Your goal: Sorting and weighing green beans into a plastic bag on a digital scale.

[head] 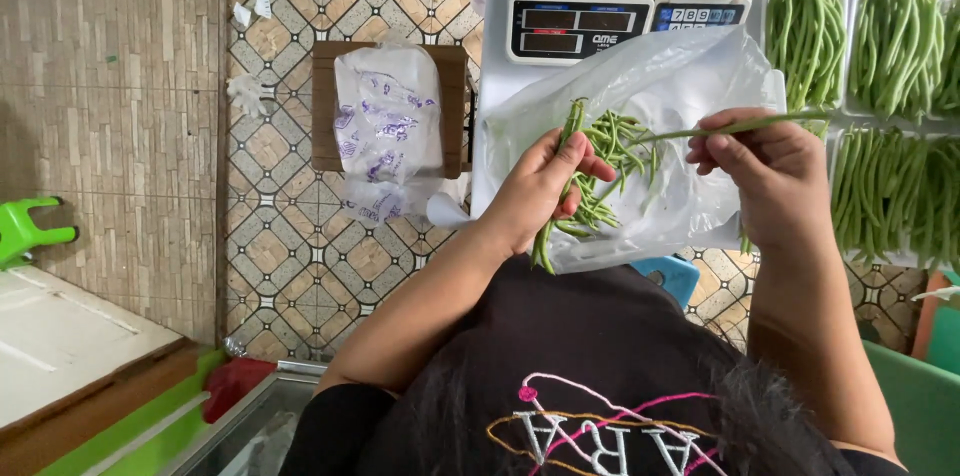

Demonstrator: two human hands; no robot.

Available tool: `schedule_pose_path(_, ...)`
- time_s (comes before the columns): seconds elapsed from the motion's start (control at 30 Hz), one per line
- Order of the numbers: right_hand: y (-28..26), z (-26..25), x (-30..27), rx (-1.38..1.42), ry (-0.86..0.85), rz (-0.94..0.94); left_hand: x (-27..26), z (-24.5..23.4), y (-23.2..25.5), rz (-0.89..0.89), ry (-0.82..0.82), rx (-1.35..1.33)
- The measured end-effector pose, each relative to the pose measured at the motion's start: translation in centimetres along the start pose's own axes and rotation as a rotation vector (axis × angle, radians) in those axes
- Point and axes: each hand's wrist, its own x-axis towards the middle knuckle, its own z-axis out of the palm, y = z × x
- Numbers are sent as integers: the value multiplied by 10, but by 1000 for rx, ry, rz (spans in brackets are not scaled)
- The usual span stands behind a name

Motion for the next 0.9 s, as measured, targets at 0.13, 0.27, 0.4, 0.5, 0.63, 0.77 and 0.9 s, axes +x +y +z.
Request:
schedule_pose_path(0.13, -4, 8, -8, -15, 10, -165, 5, 4, -4, 12, 49, -106)
schedule_pose_path(0.27, -3, 38, -11, -165, -59, -425, 17, 10, -14, 99, 94, -340)
schedule_pose_path(0.4, -17, 67, -10, -403, -132, -644, 23, 16, -12, 257, 111, -405)
schedule_pose_path(0.5, -10, 66, -6, -413, -154, -664, 17, 8, -1, 279, 101, -335)
schedule_pose_path(0.63, 16, 60, 6, -262, -160, -595, 12, -7, 11, 289, 124, -331)
schedule_pose_path(0.77, 72, 51, 23, -432, -131, -87, -9, -29, 40, 404, 49, 35)
schedule_pose_path(0.9, 93, 87, 37, -1028, -457, 122, -24, -34, 26, 380, -96, 425)
